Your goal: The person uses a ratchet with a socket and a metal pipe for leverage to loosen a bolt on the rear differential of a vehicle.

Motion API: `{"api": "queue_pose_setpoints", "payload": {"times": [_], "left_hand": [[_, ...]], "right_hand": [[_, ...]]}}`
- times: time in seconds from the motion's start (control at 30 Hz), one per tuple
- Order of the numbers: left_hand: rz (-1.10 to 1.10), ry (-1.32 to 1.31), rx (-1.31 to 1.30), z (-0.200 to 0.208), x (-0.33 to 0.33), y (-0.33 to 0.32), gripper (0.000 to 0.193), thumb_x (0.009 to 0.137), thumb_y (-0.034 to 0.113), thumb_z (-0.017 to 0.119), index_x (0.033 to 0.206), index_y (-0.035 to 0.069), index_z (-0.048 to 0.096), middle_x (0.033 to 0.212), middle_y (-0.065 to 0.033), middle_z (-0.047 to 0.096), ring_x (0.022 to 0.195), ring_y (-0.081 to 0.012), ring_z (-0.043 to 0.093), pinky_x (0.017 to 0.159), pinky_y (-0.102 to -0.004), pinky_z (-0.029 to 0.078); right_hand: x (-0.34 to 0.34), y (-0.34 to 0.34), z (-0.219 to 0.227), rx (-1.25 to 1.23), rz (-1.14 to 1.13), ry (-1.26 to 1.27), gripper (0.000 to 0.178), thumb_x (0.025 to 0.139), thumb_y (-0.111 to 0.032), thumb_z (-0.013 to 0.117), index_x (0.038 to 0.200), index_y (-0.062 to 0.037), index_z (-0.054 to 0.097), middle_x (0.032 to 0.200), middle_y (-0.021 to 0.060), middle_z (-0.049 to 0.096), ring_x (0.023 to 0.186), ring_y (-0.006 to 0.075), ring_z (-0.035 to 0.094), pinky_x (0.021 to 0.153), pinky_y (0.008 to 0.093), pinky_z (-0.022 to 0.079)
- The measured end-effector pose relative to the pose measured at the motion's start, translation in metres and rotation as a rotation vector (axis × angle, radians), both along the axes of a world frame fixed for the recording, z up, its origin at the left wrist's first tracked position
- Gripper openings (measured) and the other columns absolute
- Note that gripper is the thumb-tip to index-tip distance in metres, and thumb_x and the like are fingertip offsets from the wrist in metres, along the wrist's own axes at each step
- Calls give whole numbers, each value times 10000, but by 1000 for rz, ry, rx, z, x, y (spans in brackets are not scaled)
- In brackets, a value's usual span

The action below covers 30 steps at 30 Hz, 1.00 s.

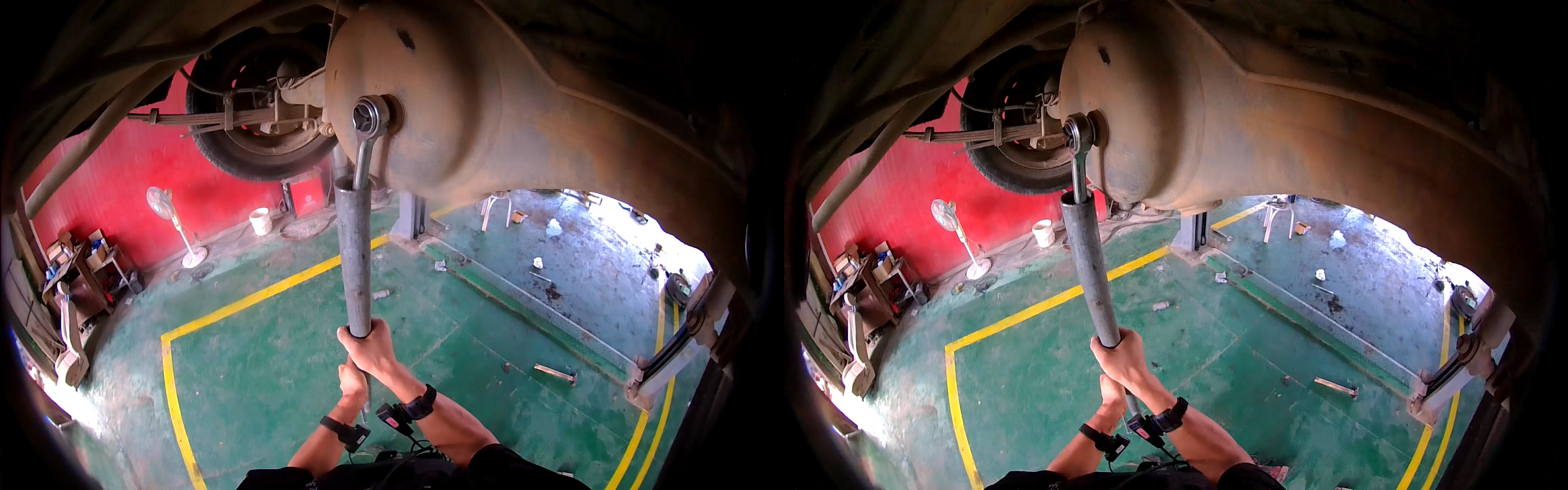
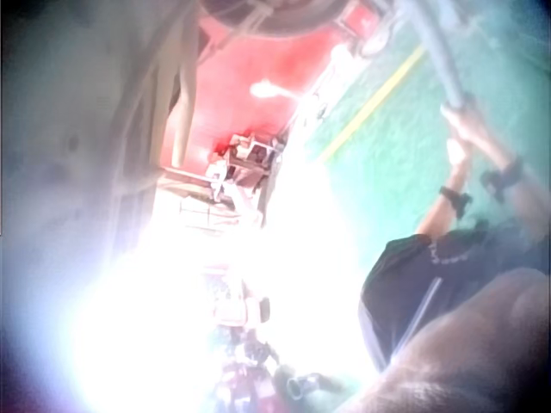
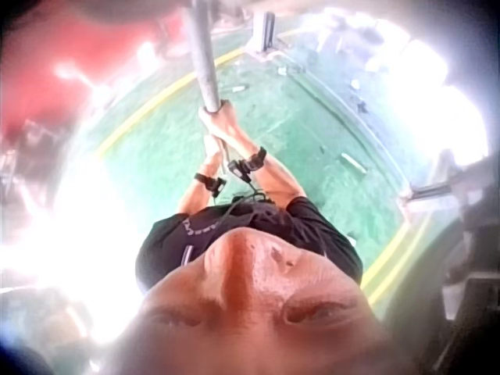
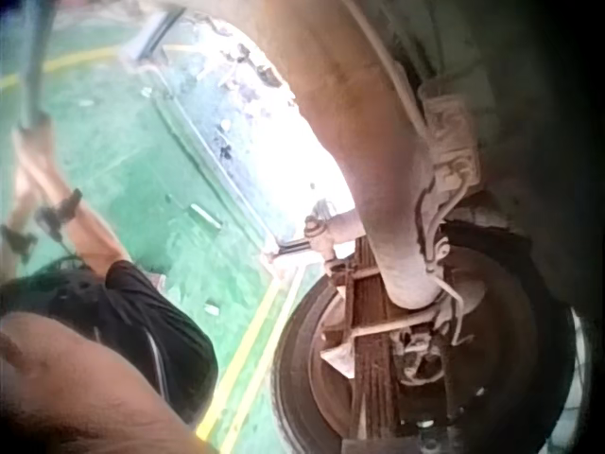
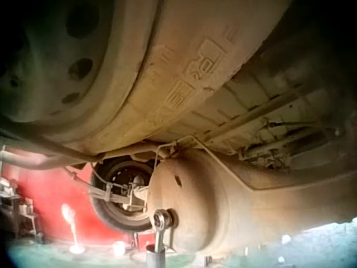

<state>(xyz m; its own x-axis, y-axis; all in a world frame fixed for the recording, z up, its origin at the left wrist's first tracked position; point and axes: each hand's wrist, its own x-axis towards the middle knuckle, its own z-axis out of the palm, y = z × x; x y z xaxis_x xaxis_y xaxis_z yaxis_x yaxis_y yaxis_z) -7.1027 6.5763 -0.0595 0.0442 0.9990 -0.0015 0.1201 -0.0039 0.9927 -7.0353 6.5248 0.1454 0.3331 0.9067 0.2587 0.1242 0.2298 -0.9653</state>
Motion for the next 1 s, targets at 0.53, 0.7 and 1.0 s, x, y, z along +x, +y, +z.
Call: {"api": "queue_pose_setpoints", "payload": {"times": [0.53,0.7,1.0], "left_hand": [[67,-209,-223,21,4,-14,638,958,511,469,978,-99,657,854,-143,667,798,-183,594,738,-374,475],[-15,-412,-172,34,8,-16,620,993,475,388,667,0,615,550,-89,576,498,-194,558,531,-341,435],[2,-407,-292,13,7,-1,382,947,277,367,766,-8,544,608,-131,560,527,-250,546,486,-376,440]], "right_hand": [[27,-21,-8,-42,262,-45,232,801,-167,644,928,26,621,819,71,625,787,124,590,706,311,489],[89,-10,-177,-102,375,218,545,656,24,590,1198,7,535,1238,80,554,1220,188,475,1048,342,345],[20,45,-326,-117,415,259,448,763,-110,730,1179,-35,582,1210,-3,576,1135,118,514,954,283,410]]}}
